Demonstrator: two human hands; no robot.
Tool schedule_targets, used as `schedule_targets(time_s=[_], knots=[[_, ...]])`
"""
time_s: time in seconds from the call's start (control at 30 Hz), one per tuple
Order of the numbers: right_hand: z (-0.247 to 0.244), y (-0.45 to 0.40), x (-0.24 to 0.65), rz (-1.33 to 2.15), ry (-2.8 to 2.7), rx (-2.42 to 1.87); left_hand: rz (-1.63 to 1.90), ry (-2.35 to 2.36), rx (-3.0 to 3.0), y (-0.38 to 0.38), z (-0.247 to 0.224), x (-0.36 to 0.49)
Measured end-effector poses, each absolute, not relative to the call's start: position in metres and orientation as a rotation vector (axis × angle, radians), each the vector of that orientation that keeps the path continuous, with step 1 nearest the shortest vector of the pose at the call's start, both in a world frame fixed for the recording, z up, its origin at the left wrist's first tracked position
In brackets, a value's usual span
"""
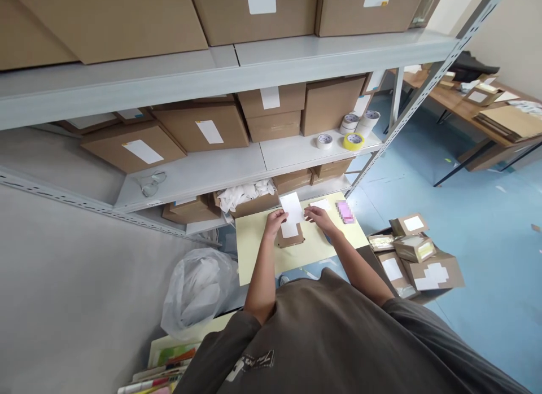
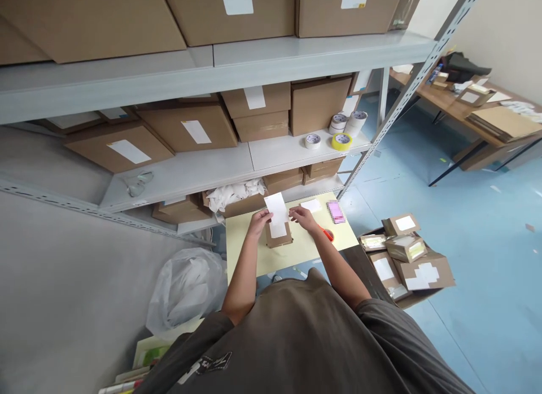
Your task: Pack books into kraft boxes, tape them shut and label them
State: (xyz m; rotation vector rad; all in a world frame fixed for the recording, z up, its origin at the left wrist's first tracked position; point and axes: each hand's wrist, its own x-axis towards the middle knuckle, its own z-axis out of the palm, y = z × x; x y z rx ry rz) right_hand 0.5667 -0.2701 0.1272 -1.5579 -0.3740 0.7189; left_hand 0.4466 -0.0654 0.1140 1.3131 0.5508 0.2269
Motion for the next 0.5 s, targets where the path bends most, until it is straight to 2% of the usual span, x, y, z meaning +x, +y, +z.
schedule_targets(time_s=[0.17, 0.5], knots=[[0.132, -0.287, 0.555, 0.78, -0.399, -1.461, 0.364, 0.586, 1.271, -0.073, 0.129, 0.449], [0.145, -0.288, 0.559, 0.793, -0.462, -1.382, 0.4, 0.612, 1.311, -0.084, 0.138, 0.447]])
